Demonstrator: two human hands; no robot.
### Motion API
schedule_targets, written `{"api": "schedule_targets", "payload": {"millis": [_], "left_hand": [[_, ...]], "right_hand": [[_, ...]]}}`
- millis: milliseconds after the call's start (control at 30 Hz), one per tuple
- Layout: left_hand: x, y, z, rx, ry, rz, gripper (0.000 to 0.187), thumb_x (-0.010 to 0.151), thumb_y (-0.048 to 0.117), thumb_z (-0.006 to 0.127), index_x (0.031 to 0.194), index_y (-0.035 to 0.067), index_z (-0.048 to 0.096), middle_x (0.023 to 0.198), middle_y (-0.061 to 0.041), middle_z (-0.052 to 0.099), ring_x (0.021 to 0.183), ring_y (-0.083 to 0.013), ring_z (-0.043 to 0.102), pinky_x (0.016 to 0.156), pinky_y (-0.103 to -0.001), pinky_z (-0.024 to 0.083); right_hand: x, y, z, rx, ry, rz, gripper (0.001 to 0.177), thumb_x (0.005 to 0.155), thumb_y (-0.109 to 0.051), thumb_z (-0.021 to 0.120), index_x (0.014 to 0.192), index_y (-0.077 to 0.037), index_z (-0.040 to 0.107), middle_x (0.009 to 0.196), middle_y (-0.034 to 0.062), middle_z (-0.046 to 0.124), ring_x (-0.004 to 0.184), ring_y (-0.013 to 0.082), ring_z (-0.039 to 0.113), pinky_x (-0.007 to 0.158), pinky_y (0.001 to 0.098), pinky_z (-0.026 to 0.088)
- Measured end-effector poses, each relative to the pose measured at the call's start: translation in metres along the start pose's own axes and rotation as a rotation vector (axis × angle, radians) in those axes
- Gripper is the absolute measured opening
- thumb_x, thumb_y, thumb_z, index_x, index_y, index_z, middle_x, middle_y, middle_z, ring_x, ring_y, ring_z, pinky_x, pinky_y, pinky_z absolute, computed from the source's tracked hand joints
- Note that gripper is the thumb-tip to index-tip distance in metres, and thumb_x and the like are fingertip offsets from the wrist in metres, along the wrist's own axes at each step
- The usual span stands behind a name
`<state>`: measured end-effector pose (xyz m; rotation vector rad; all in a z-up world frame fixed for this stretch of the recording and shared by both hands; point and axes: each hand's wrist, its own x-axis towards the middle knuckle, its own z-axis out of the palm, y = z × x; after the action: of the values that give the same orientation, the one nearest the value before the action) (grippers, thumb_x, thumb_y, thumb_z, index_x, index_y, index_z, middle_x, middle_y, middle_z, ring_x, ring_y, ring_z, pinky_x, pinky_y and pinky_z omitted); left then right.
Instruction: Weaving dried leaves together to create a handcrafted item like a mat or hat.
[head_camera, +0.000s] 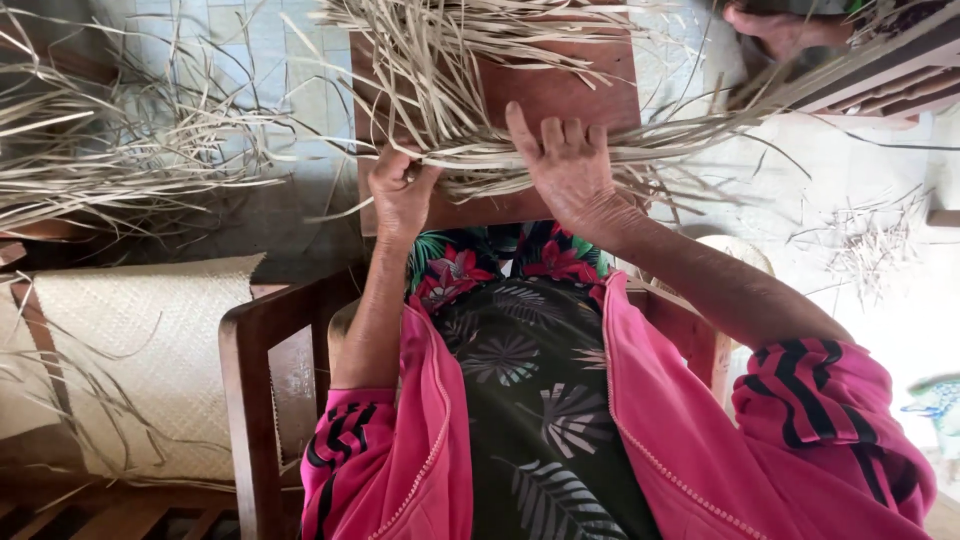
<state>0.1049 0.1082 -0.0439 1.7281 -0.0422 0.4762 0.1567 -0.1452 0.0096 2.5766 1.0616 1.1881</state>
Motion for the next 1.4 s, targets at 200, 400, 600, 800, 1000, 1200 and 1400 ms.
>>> {"api": "schedule_targets", "payload": {"millis": [200, 400, 600, 800, 1000, 1200, 1400], "left_hand": [[-0.036, -0.039, 0.017, -0.274, 0.207, 0.044, 0.022, 0.083, -0.012, 0.083, 0.095, -0.004, 0.067, 0.09, -0.008, 0.065, 0.091, -0.0125, 0.068, 0.081, -0.033, 0.06], [-0.016, 0.061, 0.03, -0.189, 0.27, 0.029, 0.022, 0.086, -0.012, 0.081, 0.099, 0.001, 0.069, 0.078, 0.002, 0.069, 0.08, 0.0004, 0.062, 0.08, -0.023, 0.059], [-0.039, -0.009, 0.013, 0.337, 0.262, 0.114, 0.018, 0.085, 0.006, 0.089, 0.097, 0.014, 0.078, 0.107, 0.0, 0.068, 0.104, -0.0252, 0.059, 0.109, -0.073, 0.02], [-0.028, -0.015, -0.008, 0.043, 0.085, 0.075, 0.025, 0.08, -0.018, 0.076, 0.096, -0.002, 0.067, 0.104, -0.017, 0.062, 0.097, -0.0303, 0.067, 0.084, -0.046, 0.058], [0.012, 0.07, -0.016, -0.267, -0.139, -0.283, 0.033, 0.094, 0.025, 0.066, 0.114, -0.001, 0.073, 0.11, -0.014, 0.071, 0.107, -0.0195, 0.064, 0.105, -0.043, 0.049], [0.019, 0.017, 0.005, -0.145, -0.022, -0.538, 0.034, 0.074, 0.025, 0.096, 0.098, 0.009, 0.079, 0.098, -0.006, 0.076, 0.096, -0.0142, 0.069, 0.104, -0.041, 0.048], [0.035, 0.027, 0.018, -0.261, 0.048, -0.265, 0.012, 0.08, 0.004, 0.093, 0.086, 0.004, 0.082, 0.07, -0.007, 0.074, 0.073, -0.0068, 0.064, 0.07, -0.029, 0.056]], "right_hand": [[-0.007, 0.0, -0.047, 0.635, -0.619, 0.186, 0.14, 0.056, -0.047, 0.096, 0.166, -0.007, 0.02, 0.153, 0.0354, 0.037, 0.14, 0.0539, 0.038, 0.11, 0.0742, 0.022], [0.014, -0.03, -0.051, 0.768, -0.237, 0.151, 0.109, 0.068, -0.026, 0.102, 0.156, -0.002, 0.042, 0.151, 0.0286, 0.044, 0.14, 0.0476, 0.044, 0.116, 0.069, 0.026], [0.001, -0.068, -0.04, 0.567, 0.036, 0.171, 0.042, 0.092, -0.019, 0.076, 0.132, -0.007, 0.068, 0.117, 0.0139, 0.063, 0.106, 0.0292, 0.06, 0.098, 0.0545, 0.044], [-0.016, -0.086, -0.028, 0.537, 0.074, 0.169, 0.035, 0.094, -0.013, 0.068, 0.129, -0.011, 0.07, 0.117, 0.0156, 0.061, 0.099, 0.0306, 0.061, 0.083, 0.0482, 0.048], [-0.014, -0.083, -0.025, 0.572, 0.095, 0.132, 0.028, 0.1, -0.005, 0.063, 0.128, -0.007, 0.068, 0.122, 0.0183, 0.06, 0.108, 0.0358, 0.062, 0.091, 0.0472, 0.05], [-0.013, -0.081, -0.02, 0.566, 0.064, 0.113, 0.023, 0.1, -0.008, 0.064, 0.122, -0.006, 0.069, 0.122, 0.0166, 0.063, 0.113, 0.0362, 0.062, 0.094, 0.0471, 0.05], [-0.011, -0.098, -0.016, 0.529, 0.05, 0.136, 0.03, 0.101, -0.007, 0.06, 0.131, -0.007, 0.066, 0.129, 0.0196, 0.061, 0.116, 0.0388, 0.061, 0.099, 0.0521, 0.048]]}}
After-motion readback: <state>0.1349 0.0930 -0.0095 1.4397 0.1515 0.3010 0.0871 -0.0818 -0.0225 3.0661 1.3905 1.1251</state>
